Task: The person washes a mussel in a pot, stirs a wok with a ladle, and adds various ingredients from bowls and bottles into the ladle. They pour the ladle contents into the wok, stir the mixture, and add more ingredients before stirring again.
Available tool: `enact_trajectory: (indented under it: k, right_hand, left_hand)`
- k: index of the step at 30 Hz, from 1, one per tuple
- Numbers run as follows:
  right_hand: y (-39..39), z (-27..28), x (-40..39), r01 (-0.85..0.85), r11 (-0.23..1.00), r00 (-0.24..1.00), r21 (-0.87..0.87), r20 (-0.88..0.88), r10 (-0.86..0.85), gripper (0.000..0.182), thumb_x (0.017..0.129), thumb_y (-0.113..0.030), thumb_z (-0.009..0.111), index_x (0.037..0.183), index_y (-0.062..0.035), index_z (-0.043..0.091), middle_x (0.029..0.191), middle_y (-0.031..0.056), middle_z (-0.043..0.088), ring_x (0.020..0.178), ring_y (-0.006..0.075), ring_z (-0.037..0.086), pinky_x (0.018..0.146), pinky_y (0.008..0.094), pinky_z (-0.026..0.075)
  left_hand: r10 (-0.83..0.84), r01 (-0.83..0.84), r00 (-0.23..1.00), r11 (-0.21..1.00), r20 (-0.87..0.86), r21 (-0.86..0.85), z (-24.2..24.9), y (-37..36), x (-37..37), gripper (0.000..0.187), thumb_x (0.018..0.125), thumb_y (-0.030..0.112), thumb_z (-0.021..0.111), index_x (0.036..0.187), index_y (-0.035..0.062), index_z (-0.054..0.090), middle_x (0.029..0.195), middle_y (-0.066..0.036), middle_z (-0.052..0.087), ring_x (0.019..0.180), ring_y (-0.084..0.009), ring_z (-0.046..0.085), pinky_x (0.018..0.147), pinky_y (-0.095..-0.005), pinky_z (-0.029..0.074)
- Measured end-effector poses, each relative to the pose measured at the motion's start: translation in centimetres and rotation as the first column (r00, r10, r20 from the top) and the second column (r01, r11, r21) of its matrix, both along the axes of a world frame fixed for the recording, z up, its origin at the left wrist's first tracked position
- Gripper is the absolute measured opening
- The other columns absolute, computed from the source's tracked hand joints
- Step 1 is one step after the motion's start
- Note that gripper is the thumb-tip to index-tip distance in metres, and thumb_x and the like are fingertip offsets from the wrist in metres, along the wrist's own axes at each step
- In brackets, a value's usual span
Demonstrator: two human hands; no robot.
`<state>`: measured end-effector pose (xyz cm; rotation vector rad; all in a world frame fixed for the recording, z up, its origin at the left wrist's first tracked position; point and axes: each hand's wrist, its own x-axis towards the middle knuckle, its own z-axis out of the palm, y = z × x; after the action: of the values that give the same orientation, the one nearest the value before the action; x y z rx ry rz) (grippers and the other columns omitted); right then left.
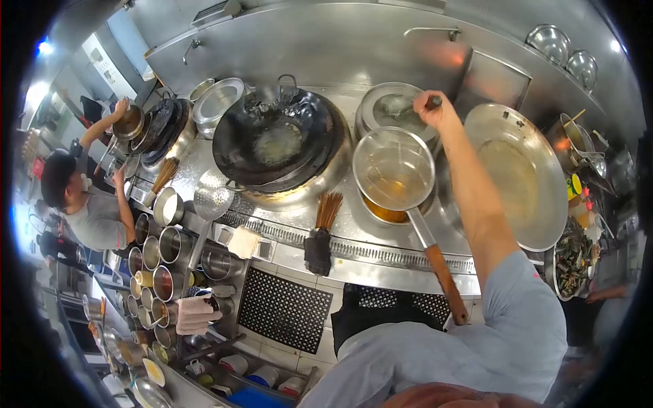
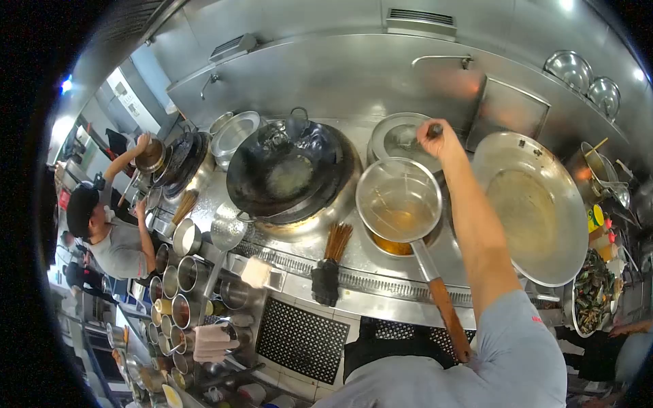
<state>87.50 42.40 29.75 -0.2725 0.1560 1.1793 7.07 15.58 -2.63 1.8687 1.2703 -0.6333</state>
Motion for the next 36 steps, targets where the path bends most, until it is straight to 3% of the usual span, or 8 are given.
enact_trajectory:
  k: [5,9,14,17,21,23,35,36]
  right_hand:
    - [7.1,2.0,1.2,0.07,0.998,0.986,-0.008,0.155,-0.068,0.013,0.079,0.003,0.058,0.08,0.0085,0.047,0.078,0.0141,0.053,0.061,0.0252,0.057,0.054,0.0325,0.055]
    - [9.2,4.2,0.9,0.05,0.988,0.981,-0.147,0.193,-0.021,0.01,0.08,0.001,0.058,0.082,0.0061,0.049,0.07,0.0133,0.054,0.056,0.0238,0.056,0.05,0.0325,0.052]
    - [7.2,2.7,-0.2,0.701,0.513,-0.009,-0.496,0.713,0.701,0.008,0.077,-0.008,0.061,0.075,0.0001,0.059,0.058,0.0106,0.057,0.048,0.0224,0.058,0.047,0.0378,0.046]
    - [3.2,3.2,-3.7,0.773,0.402,-0.054,-0.491,0.58,0.813,0.02,0.076,-0.01,0.057,0.082,0.0085,0.061,0.064,0.0179,0.064,0.047,0.026,0.058,0.046,0.0375,0.047]
    - [0.2,2.6,-3.4,0.664,0.313,0.033,-0.679,0.445,0.895,0.012,0.077,-0.004,0.058,0.083,0.0057,0.055,0.064,0.0118,0.058,0.048,0.0218,0.057,0.043,0.0362,0.046]
    - [-0.7,1.6,-2.6,-0.141,0.829,0.949,-0.541,0.166,0.269,0.006,0.078,0.001,0.054,0.08,0.0044,0.049,0.067,0.0074,0.053,0.047,0.0201,0.054,0.043,0.0311,0.048]
    - [8.4,5.0,-2.4,0.013,0.987,0.982,-0.159,0.19,0.017,0.009,0.078,0.004,0.054,0.075,0.0029,0.046,0.068,0.0095,0.051,0.055,0.0231,0.055,0.048,0.0299,0.051]
    - [8.7,4.9,-3.1,0.0,0.987,0.982,-0.16,0.186,0.03,0.009,0.078,0.004,0.054,0.075,0.0029,0.046,0.068,0.0095,0.051,0.055,0.0231,0.055,0.048,0.0299,0.051]
  left_hand:
    - [-0.537,0.549,0.835,0.828,-0.121,0.11,-1.9,8.9,-3.7,0.024,0.082,0.024,0.063,0.094,0.0043,0.068,0.084,-0.017,0.069,0.075,-0.0278,0.069,0.067,-0.0384,0.054]
    - [0.61,-0.616,0.787,0.764,-0.099,-0.191,4.6,15.5,0.6,0.023,0.079,0.013,0.062,0.097,-0.0006,0.062,0.079,-0.011,0.067,0.066,-0.0242,0.067,0.063,-0.0363,0.053]
    - [0.77,-0.737,0.631,0.632,0.092,-0.238,1.3,16.3,0.7,0.02,0.078,0.006,0.067,0.092,-0.0019,0.055,0.075,-0.012,0.063,0.059,-0.0217,0.063,0.054,-0.0356,0.05]
    - [0.439,-0.405,0.886,0.89,0.152,-0.208,-3.7,15.4,-1.4,0.02,0.079,0.006,0.068,0.093,-0.0002,0.054,0.075,-0.013,0.063,0.058,-0.0214,0.063,0.049,-0.0351,0.049]
    - [0.581,-0.573,0.814,0.797,-0.016,-0.191,3.5,18.5,3.8,0.016,0.083,0.011,0.066,0.09,0.001,0.056,0.074,-0.011,0.063,0.055,-0.0214,0.062,0.044,-0.0362,0.047]
    - [0.59,-0.594,0.804,0.794,-0.07,-0.129,4.2,19.6,4.2,0.018,0.087,0.017,0.063,0.085,0.0007,0.057,0.069,-0.009,0.062,0.051,-0.0195,0.06,0.04,-0.0365,0.045]
    - [0.957,-0.833,0.28,0.284,0.081,-0.475,2.1,17.5,0.1,0.03,0.094,0.029,0.06,0.09,-0.0006,0.057,0.074,-0.007,0.059,0.059,-0.0163,0.058,0.049,-0.0264,0.043]
    - [0.83,-0.726,0.498,0.557,0.251,-0.403,0.8,16.2,-1.8,0.03,0.093,0.029,0.062,0.093,-0.001,0.059,0.073,-0.006,0.059,0.06,-0.0149,0.058,0.05,-0.0256,0.044]
